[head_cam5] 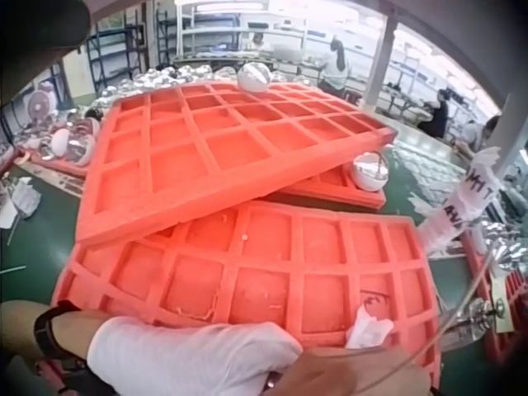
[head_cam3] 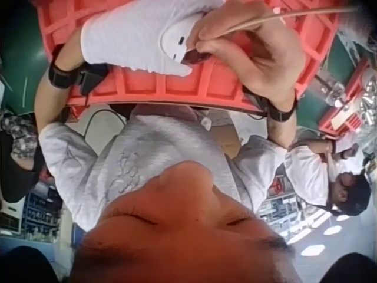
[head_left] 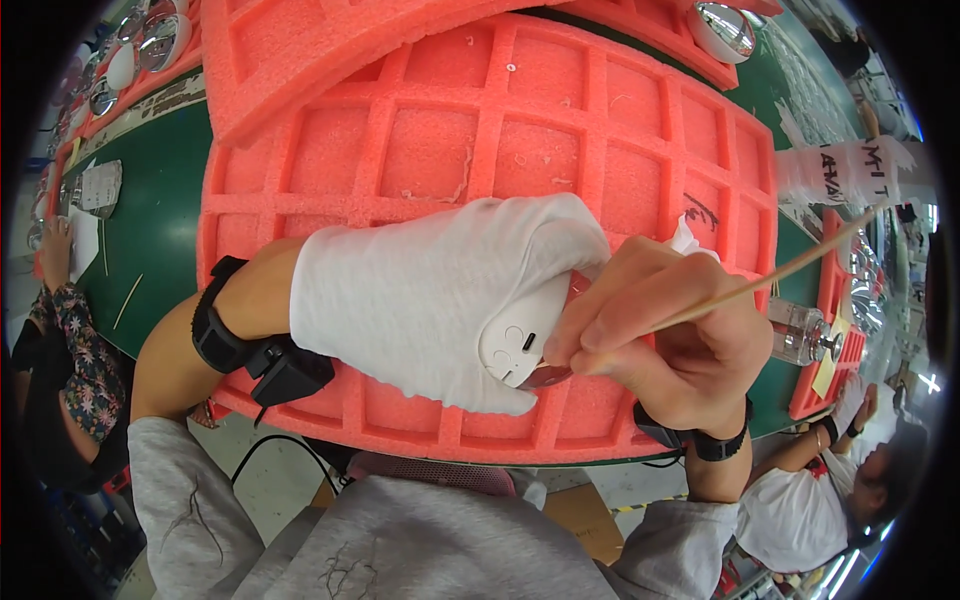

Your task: The person cleans a small electronic device by wiping it with a cloth and using a wooden stick to scrape the crevices. They then pick up a new cloth to wipe the device again before continuing to scrape the small openings with the stick.

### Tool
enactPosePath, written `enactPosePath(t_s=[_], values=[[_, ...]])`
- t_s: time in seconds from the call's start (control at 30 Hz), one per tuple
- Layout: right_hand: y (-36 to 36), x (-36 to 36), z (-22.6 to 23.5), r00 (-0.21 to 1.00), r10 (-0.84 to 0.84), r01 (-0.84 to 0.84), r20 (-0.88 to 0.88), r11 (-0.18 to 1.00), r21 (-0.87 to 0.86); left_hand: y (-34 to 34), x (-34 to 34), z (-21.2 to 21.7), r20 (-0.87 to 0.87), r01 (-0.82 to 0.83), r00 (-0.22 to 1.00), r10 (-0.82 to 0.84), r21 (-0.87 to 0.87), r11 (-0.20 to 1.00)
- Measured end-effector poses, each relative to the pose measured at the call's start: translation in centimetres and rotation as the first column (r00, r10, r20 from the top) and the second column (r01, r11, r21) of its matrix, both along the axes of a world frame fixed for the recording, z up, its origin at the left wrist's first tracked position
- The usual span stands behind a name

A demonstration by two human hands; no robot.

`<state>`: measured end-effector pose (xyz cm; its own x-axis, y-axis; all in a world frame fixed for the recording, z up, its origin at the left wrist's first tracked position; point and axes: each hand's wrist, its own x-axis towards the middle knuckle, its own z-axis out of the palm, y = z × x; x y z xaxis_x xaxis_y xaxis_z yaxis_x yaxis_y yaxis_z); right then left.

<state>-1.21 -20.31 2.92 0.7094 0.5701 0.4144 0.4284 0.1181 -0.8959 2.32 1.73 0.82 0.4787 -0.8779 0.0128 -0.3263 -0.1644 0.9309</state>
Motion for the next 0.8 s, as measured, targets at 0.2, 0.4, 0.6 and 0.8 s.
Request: enactPosePath(t_s=[0.2, 0.4, 0.6, 0.8], values=[[0.1, -0.6, 0.4, 0.980, -0.135, 0.136, -0.143, 0.991, -0.004, 0.0, -0.2, -0.4, 0.019, -0.022, 1.000, 0.022, -0.016, 1.000], [0.0, 0.3, -0.2, 0.997, 0.003, -0.003, 0.082, 1.000, -0.001, 0.1, 0.0, -0.3, 0.046, 0.002, 0.999, 0.000, -0.036, 0.999], [-0.1, 0.8, 0.0, 0.988, 0.083, -0.078, 0.129, 0.996, -0.042, 0.2, -0.1, -0.6, 0.109, 0.014, 0.994, -0.008, -0.058, 0.998], [0.5, -0.3, 0.3, 1.000, -0.022, 0.022, 0.014, 0.999, -0.038, 0.1, -0.1, -0.4, 0.090, 0.014, 0.996, -0.012, -0.022, 1.000]])
